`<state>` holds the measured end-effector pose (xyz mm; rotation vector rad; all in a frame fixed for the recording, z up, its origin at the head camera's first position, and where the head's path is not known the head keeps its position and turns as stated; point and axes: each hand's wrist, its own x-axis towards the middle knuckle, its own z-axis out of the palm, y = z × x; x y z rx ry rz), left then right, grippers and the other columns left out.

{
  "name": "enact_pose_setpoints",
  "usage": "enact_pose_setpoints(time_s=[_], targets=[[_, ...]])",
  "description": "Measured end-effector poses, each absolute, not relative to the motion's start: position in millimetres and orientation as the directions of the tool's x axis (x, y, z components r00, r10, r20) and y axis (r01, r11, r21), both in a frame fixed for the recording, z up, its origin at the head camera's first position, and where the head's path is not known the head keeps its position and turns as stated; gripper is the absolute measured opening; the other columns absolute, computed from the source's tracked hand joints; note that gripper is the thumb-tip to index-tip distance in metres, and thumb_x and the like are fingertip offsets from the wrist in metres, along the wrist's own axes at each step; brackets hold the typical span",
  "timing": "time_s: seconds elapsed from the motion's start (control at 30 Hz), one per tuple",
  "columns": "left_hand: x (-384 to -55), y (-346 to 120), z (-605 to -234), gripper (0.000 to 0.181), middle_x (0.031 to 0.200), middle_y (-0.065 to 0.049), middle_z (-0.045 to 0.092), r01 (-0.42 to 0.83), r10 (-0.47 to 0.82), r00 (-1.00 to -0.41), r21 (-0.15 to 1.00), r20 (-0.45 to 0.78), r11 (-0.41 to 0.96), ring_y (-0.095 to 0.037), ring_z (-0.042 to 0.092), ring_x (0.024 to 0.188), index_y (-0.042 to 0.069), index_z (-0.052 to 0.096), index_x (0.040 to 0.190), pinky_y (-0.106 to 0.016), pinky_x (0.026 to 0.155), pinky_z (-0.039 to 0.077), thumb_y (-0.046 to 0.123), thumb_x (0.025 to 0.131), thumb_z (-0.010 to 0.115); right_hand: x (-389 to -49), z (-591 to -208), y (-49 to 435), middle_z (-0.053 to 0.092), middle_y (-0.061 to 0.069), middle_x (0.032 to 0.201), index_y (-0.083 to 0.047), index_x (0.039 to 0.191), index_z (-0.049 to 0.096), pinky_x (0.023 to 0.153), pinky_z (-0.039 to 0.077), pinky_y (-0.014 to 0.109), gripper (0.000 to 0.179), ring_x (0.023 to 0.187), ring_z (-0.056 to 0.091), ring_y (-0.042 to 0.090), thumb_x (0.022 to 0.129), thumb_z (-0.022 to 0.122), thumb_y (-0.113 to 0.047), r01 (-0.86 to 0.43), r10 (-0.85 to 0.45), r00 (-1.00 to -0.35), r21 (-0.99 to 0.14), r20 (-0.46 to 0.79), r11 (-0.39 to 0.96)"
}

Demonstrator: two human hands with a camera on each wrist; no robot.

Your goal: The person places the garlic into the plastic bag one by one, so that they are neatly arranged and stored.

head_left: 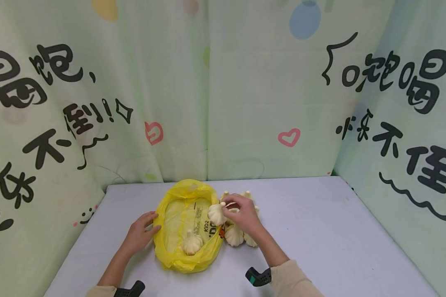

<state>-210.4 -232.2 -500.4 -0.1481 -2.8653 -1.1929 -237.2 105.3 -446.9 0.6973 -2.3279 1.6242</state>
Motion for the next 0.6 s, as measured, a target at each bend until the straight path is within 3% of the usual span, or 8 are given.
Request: enact_pose_setpoints(time_s=[0.3,0.6], targets=[[-209.8,-232.5,-501.1,0.049,0.148,-0.025,0.039,0.084,0.063,-0.996,0.708,0.056,0.701,-0.043,0.05,0.128,-0.004,0.048,0.138,-0.052,0.104,0.046,0.015,0.095,0.061,-216.8,-422.0,93.7,0.069,0.022,0.094,0.008,0.092,0.067,0.074,0.062,0.035,0.014,0.085,0.067,0.036,0.079,0.064,0.011,-0.542,-0.245,-0.838,-0.799,0.488,0.262],[-210.2,-233.0,-500.3,0.049,0.148,-0.025,0.039,0.096,0.073,-0.995,0.704,0.063,0.704,-0.043,0.051,0.128,-0.004,0.047,0.138,-0.052,0.103,0.047,0.015,0.095,0.061,-214.2,-423.1,86.4,0.068,0.026,0.093,0.012,0.093,0.067,0.075,0.06,0.047,0.016,0.086,0.065,0.039,0.079,0.063,0.014,-0.553,-0.262,-0.828,-0.797,0.495,0.241]])
